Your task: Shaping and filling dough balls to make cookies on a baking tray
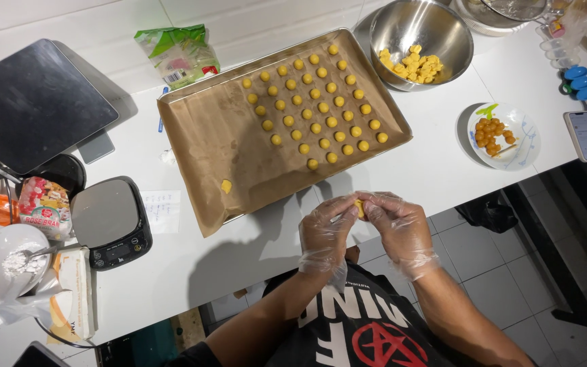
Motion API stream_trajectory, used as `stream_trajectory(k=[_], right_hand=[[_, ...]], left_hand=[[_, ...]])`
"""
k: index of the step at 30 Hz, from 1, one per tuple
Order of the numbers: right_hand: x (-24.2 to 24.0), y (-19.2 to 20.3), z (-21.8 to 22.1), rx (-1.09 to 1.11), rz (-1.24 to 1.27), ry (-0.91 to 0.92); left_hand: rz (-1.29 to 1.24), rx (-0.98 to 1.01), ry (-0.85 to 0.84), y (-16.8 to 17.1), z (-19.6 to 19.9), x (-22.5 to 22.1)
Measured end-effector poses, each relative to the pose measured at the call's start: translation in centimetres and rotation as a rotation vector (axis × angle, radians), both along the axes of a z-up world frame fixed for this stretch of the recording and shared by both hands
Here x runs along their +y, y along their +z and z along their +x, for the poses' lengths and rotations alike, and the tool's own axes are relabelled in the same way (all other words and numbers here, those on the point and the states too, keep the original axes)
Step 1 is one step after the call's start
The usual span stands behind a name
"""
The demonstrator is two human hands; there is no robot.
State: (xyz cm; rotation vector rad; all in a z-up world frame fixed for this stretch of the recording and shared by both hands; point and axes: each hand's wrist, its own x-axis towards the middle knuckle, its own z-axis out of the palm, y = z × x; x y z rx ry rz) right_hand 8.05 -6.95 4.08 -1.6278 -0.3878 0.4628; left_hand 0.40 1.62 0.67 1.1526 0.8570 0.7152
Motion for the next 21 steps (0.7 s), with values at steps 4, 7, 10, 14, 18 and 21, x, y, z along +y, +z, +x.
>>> stream_trajectory(k=[4, 7, 10, 14, 18, 21], right_hand=[[0.4, 1.5, -0.2, 0.110, -0.014, 0.006], [0.1, 0.8, 0.5, 0.148, -0.050, 0.013], [-0.2, 0.7, 0.8, 0.138, -0.062, 0.063], [-0.4, 1.4, 0.8, 0.164, -0.075, 0.117], [-0.3, 2.3, 0.8, 0.222, -0.025, 0.129], [-0.7, 1.4, 1.2, 0.220, -0.012, 0.154]], left_hand=[[-0.172, -0.035, -0.076, -2.1, 0.3, 0.0], [-0.277, -0.105, -0.106, -2.4, 0.3, 0.0], [-0.283, -0.102, -0.124, -1.5, -0.1, 0.0], [-0.363, -0.083, -0.199, 0.0, -0.7, 0.3], [-0.368, -0.108, -0.222, -1.0, -0.6, 0.7], [-0.446, -0.064, -0.210, 0.7, -0.9, 1.2]])
